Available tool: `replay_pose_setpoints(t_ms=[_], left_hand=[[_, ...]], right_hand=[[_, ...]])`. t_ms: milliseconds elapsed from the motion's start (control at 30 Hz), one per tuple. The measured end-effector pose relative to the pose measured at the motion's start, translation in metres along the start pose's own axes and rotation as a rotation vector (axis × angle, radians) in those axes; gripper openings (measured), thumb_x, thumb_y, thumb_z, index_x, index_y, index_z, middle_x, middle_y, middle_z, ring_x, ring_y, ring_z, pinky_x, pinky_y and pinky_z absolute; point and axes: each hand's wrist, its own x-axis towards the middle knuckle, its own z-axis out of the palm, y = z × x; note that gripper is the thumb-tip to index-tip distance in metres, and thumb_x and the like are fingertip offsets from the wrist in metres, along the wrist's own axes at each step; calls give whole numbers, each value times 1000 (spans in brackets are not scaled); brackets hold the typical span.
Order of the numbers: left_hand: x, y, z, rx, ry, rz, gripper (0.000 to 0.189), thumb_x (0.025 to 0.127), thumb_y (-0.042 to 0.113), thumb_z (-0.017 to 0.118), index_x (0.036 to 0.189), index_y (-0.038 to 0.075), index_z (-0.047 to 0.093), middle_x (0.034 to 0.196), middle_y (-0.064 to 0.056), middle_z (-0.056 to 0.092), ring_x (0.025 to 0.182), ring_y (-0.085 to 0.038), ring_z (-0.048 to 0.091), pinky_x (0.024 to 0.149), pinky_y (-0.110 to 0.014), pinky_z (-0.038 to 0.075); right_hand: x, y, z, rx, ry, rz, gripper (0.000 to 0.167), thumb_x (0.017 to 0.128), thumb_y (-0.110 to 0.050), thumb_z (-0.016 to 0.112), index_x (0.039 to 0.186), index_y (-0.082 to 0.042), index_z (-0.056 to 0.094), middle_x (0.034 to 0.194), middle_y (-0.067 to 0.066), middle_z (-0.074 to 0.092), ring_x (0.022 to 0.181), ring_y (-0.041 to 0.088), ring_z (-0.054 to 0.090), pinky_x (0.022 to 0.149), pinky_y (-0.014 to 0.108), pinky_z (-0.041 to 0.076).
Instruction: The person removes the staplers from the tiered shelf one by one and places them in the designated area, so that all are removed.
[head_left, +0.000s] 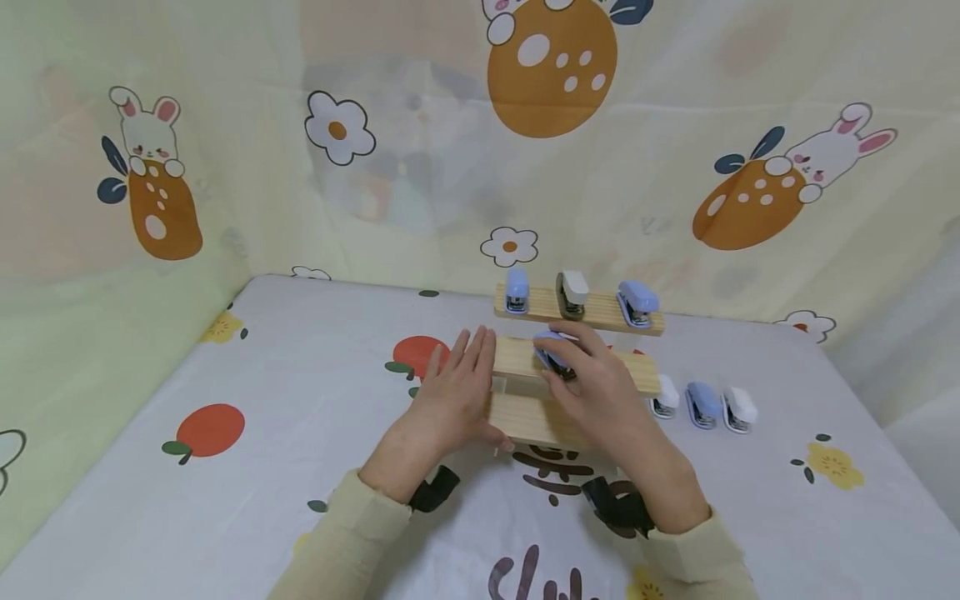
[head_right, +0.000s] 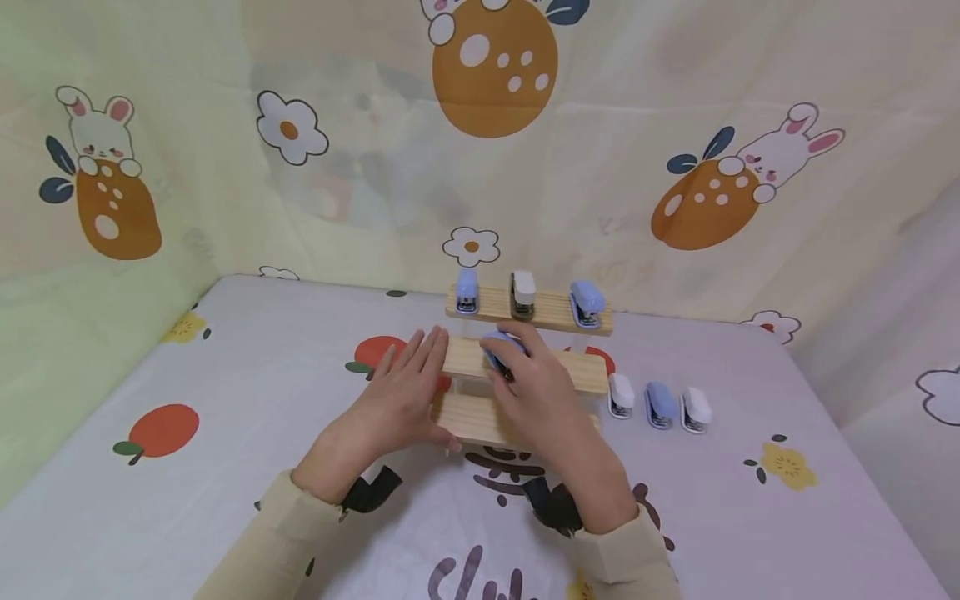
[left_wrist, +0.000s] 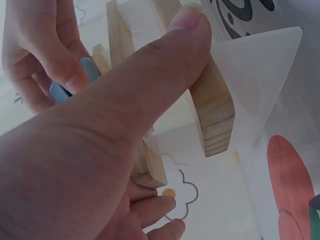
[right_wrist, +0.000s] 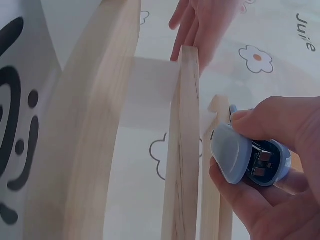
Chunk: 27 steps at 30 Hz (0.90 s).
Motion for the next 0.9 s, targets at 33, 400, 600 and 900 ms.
replay_pose_setpoints(t_ms=[33, 400, 600, 900], left_hand=[[0, 0, 0, 0, 0, -1, 141, 59, 58, 90, 159, 4, 6, 168, -11, 11, 156, -30, 10, 124, -56, 14], [0, 0, 2, -9, -3, 0, 142, 59, 57, 90, 159, 5, 6, 168, -10, 10, 156, -30, 8, 124, -56, 13], [0, 1, 2, -11, 1, -3, 143, 58, 57, 91, 159, 5, 6, 168, -10, 11, 156, -30, 9, 124, -55, 13], [0, 0, 1, -24, 10, -1, 142, 58, 55, 92, 159, 4, 6, 168, -11, 11, 156, -31, 9, 124, -55, 12]], right_hand=[[-1, 1, -1, -3, 6, -3, 35, 84, -2, 76, 118, -2, 68, 132, 15, 58, 117, 32, 61, 93, 45, 56], [-13, 9, -15, -21, 62, -46, 37, 82, 5, 76, 118, -1, 67, 130, 17, 59, 108, 33, 65, 78, 44, 58], [-19, 13, -23, -53, 94, -85, 40, 80, 5, 77, 118, 0, 67, 130, 18, 59, 109, 32, 66, 76, 44, 58], [-27, 18, -37, -92, 107, -101, 45, 76, 3, 81, 119, 1, 66, 130, 17, 59, 112, 31, 63, 85, 32, 53]])
